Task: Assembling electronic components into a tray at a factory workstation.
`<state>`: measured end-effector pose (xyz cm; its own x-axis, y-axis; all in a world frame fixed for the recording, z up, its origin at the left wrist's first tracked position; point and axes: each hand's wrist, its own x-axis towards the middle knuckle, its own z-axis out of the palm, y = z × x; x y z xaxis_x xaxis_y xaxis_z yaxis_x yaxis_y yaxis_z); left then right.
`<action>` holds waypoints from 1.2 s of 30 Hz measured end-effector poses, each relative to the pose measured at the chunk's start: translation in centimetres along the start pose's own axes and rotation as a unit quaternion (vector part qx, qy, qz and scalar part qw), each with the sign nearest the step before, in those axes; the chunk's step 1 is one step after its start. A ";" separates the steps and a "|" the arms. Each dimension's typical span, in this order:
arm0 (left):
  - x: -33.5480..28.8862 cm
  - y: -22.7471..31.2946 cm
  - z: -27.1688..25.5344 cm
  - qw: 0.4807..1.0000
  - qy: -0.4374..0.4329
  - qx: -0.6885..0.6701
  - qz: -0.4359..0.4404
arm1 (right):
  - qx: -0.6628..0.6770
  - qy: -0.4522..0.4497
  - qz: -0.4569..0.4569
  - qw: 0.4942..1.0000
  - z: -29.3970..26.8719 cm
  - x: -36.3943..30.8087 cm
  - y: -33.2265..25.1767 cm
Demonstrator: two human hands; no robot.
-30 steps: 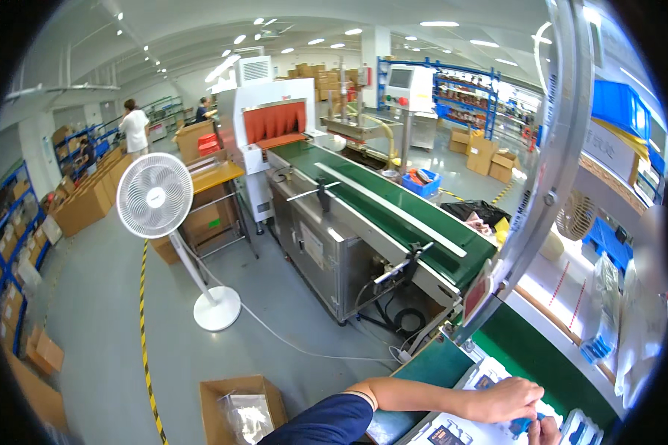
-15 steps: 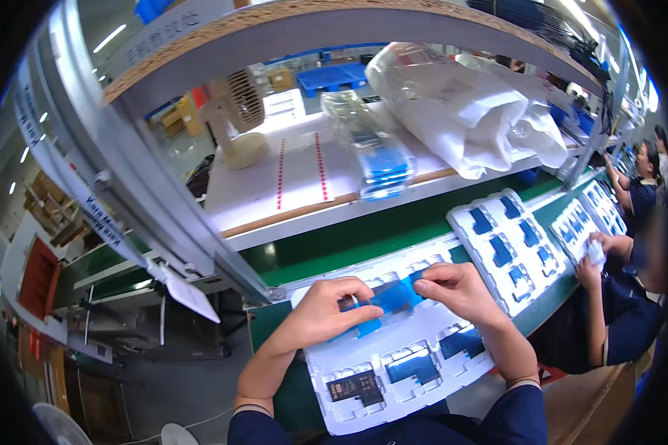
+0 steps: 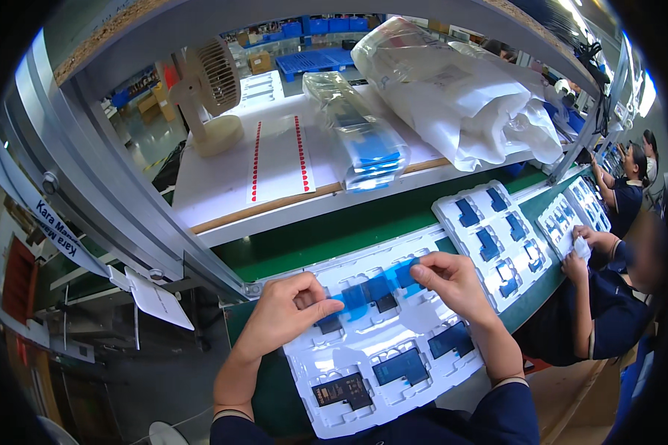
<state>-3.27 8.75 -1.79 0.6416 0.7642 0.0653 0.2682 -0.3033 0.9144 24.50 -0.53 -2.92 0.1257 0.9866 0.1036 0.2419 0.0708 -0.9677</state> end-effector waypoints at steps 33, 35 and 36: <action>-0.2 -3.6 -0.2 0.964 -0.209 0.136 0.094 | -0.081 -0.024 0.146 0.986 4.2 1.3 3.2; -0.1 -3.7 -0.2 0.963 -0.210 0.136 0.096 | -0.084 -0.022 0.137 0.987 4.1 1.3 3.4; -0.2 -3.7 -0.2 0.964 -0.209 0.134 0.095 | -0.083 -0.022 0.137 0.987 4.2 1.3 3.3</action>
<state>-4.49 9.85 -5.11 0.9161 0.4010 0.0023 0.2582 -0.5943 0.7616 21.43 1.60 -6.92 0.1667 0.9710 -0.1715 0.3599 -0.2218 -0.9062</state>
